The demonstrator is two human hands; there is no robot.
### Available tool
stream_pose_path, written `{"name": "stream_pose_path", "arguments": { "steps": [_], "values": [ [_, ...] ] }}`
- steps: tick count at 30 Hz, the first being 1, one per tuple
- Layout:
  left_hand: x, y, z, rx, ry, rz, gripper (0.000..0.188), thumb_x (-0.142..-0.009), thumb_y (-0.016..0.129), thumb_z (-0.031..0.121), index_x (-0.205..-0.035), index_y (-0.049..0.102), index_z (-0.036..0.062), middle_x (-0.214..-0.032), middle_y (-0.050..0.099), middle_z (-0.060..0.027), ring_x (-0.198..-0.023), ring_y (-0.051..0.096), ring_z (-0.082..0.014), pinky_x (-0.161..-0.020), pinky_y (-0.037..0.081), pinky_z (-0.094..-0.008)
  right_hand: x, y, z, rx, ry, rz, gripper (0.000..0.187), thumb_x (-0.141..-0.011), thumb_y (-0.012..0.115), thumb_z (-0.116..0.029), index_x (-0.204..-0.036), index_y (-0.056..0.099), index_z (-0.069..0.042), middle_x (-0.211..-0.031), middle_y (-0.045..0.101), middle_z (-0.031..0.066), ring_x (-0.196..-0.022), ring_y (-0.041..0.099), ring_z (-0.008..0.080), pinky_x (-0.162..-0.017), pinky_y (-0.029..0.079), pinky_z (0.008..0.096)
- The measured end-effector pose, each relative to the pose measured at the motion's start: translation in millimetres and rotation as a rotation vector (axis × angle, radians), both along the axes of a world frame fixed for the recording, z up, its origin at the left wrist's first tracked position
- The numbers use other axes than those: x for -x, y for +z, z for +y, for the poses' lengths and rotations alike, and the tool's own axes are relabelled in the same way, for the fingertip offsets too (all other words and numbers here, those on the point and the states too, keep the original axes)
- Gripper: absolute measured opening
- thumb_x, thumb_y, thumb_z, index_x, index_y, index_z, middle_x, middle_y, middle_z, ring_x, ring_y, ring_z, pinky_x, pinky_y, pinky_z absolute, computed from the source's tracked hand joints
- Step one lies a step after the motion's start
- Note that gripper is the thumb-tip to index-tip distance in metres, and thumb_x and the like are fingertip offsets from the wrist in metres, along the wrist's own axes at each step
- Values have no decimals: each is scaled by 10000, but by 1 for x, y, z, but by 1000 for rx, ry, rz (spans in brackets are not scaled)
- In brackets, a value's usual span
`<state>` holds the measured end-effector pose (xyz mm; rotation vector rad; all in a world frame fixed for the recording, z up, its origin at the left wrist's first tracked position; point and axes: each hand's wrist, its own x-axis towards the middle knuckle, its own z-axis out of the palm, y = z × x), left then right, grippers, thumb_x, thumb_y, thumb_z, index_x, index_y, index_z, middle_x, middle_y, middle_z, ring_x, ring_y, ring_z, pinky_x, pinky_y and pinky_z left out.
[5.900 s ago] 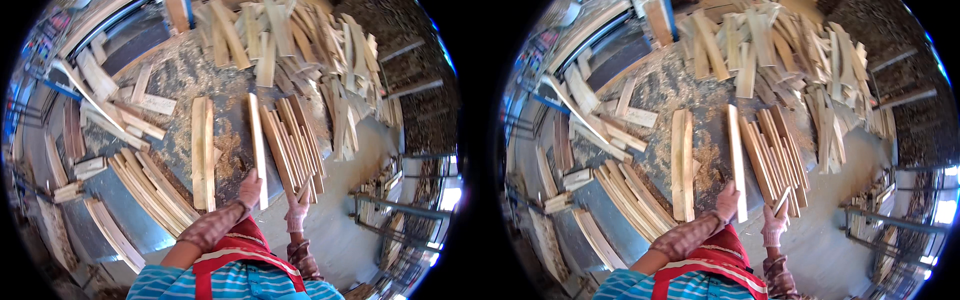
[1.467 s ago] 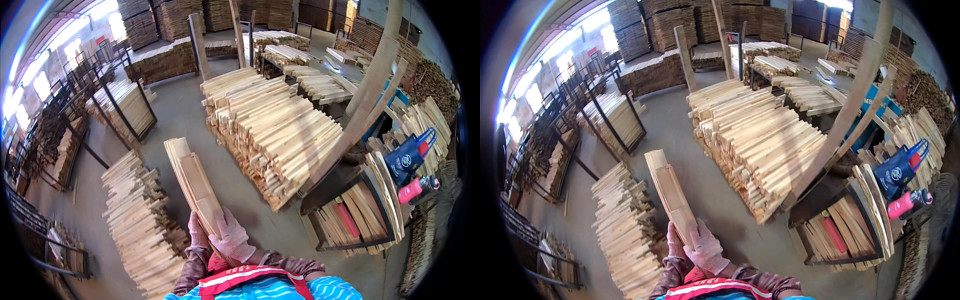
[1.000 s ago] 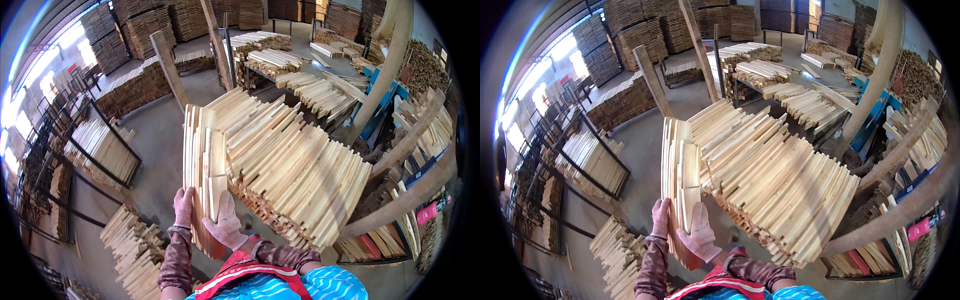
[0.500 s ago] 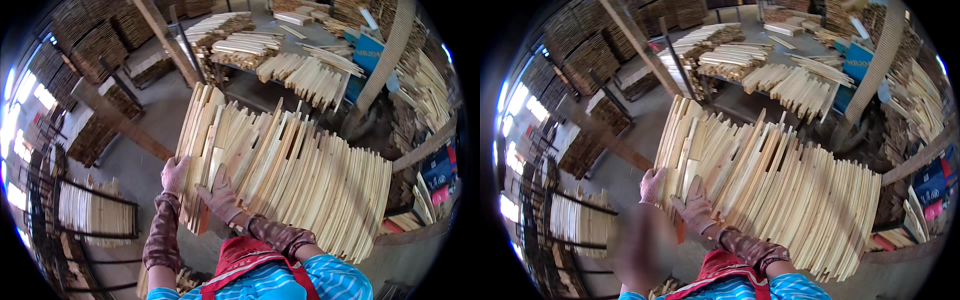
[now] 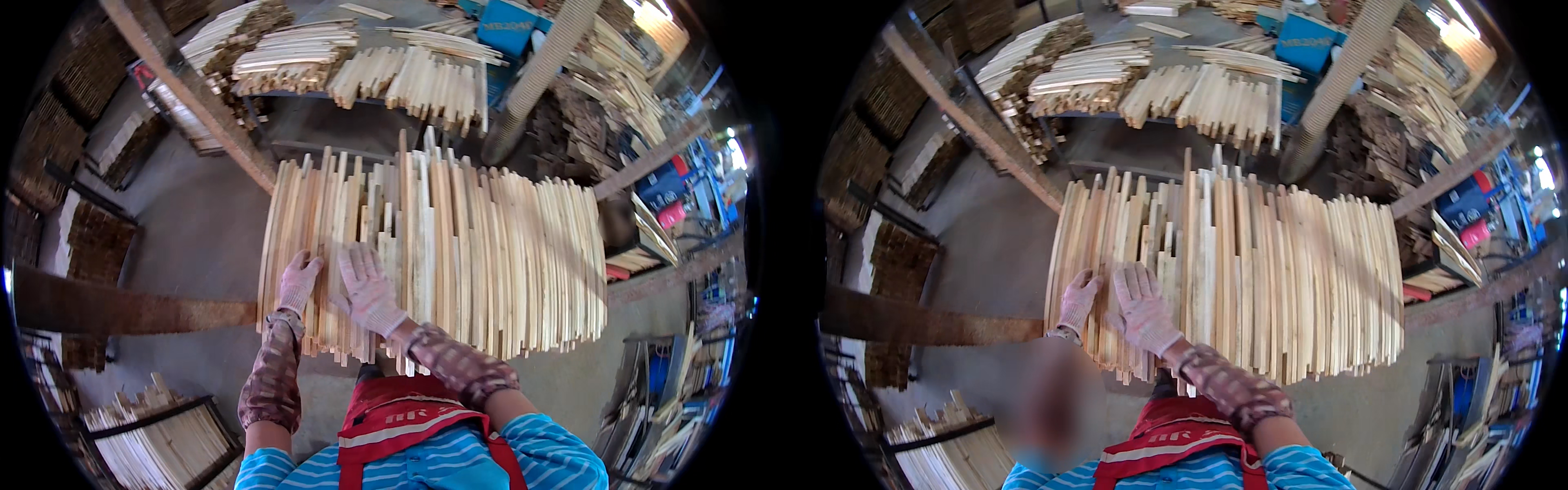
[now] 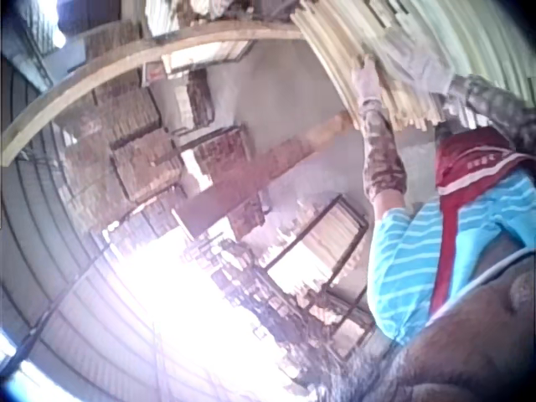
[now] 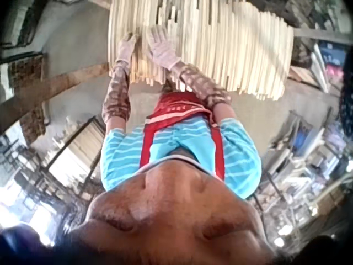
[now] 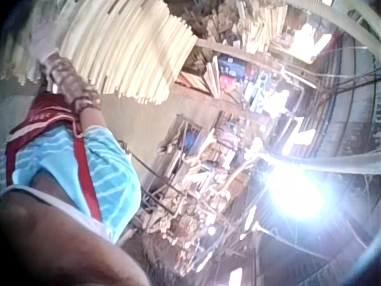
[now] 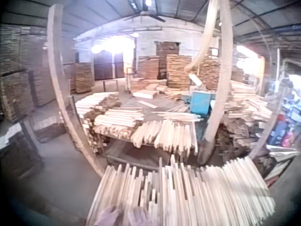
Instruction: The person sorts and stacks wooden planks in a workshop. They pick up planks from a pile on the floor, align them, and place them onto a metal rack. The person wears gloves and an apron while handling the wood.
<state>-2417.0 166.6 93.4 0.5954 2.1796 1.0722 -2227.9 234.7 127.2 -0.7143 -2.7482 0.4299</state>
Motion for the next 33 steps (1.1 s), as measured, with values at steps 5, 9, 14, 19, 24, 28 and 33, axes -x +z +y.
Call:
{"name": "stream_pose_path", "arguments": {
  "steps": [5,9,14,19,24,28,33],
  "values": [
    [-36,21,6,-198,-54,-114,411,-946,640,232,-1298,569,32,-1113,641,-51,-963,589,-169,-850,496,-308,-11,-63,24,51,3,137,747,-925,540,-530,-1474,414,-41,-1555,366,173,-1470,284,357,-1238,172,461],
    [-86,60,5,-431,77,113,389,-975,598,198,-1313,544,14,-1150,639,-103,-1032,601,-201,-861,523,-330,-49,-26,-2,104,90,326,729,-954,542,-477,-1505,361,-35,-1479,432,236,-1315,468,389,-1122,378,500],
    [-225,127,60,-686,-169,578,347,-980,589,186,-1281,571,15,-1148,646,-109,-1023,606,-215,-855,525,-342,-209,-69,-37,-308,-56,496,790,-739,802,-453,-1403,471,-181,-1421,508,161,-1256,509,385,-974,448,563],
    [-391,155,99,-860,-484,678,309,-984,579,173,-1249,599,16,-1146,653,-115,-1013,611,-229,-849,527,-355,-423,-24,-48,490,-517,427,507,-998,518,-413,-1370,553,-71,-1309,613,169,-1195,594,330,-1016,476,422],
    [-589,154,138,-915,-1010,577,277,-988,569,160,-1217,626,17,-1144,661,-121,-1003,616,-243,-843,528,-367,-588,-17,-49,445,-773,446,473,-989,540,-405,-1347,586,-99,-1290,638,152,-1159,618,339,-991,502,413],
    [-771,179,135,-846,-1243,39,231,-970,571,114,-1140,650,-21,-1059,677,-135,-992,620,-256,-903,500,-373,-702,-14,-63,488,-1002,472,481,-1007,486,-400,-1358,575,-82,-1322,619,157,-1181,601,352,-985,499,417],
    [-904,117,199,-570,-1333,-337,260,-969,582,88,-1197,640,-21,-1109,674,-117,-1010,625,-219,-926,501,-323,-819,3,-61,629,-1115,530,515,-989,500,-413,-1386,555,-89,-1339,608,170,-1200,593,363,-1016,478,414]
  ]
}}
